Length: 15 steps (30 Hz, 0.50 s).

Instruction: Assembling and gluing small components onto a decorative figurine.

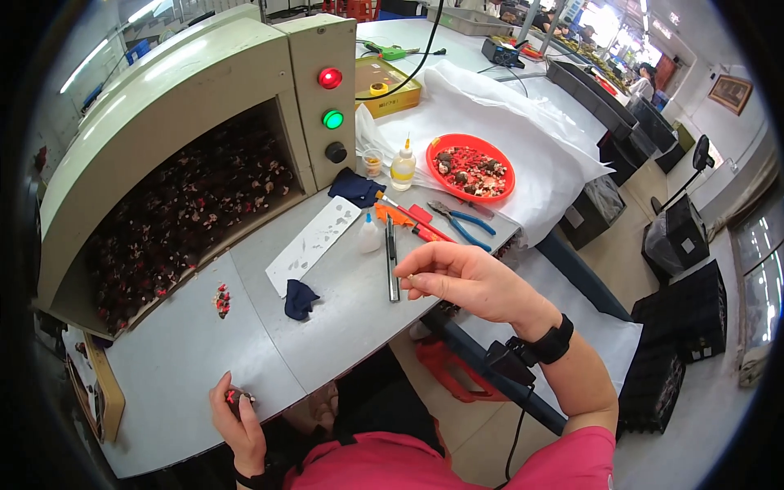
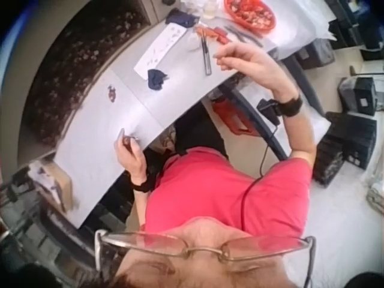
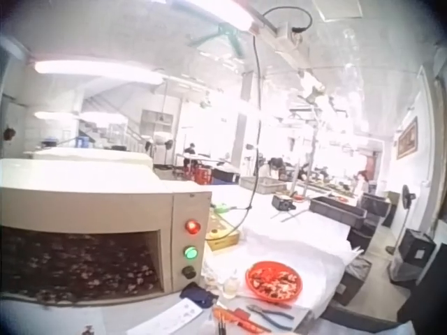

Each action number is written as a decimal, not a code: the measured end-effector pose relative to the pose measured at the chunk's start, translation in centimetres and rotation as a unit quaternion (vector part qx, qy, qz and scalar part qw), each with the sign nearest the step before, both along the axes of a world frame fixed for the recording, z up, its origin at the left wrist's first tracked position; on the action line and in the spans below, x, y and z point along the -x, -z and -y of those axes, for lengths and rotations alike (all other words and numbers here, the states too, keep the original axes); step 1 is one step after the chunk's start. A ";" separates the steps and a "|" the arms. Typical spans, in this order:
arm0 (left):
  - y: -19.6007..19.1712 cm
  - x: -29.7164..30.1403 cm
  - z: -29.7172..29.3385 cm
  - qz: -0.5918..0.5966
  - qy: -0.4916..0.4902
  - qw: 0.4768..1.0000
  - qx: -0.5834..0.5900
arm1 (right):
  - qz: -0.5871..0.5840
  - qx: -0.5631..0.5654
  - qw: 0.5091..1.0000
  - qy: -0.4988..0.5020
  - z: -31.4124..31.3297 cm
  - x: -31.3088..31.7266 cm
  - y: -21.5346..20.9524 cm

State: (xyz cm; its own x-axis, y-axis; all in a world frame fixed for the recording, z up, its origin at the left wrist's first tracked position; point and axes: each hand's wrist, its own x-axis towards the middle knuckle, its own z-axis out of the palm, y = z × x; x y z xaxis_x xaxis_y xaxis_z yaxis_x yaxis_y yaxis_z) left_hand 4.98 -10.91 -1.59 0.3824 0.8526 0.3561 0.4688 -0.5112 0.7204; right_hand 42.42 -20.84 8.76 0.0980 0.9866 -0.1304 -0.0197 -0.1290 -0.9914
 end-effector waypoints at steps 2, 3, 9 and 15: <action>0.4 0.4 -0.1 0.003 0.006 1.000 -0.001 | -0.002 0.010 1.000 -0.003 -0.2 0.9 -0.1; 0.4 0.7 -0.1 0.007 0.013 1.000 -0.002 | -0.003 0.022 1.000 -0.004 -0.4 1.4 0.0; -3.3 -0.5 0.0 0.241 0.010 0.931 0.274 | -0.010 0.048 0.998 0.030 -1.5 4.8 1.8; -3.2 -0.9 -1.4 0.291 0.109 0.856 0.412 | 0.173 0.027 0.984 0.045 -1.6 9.1 5.7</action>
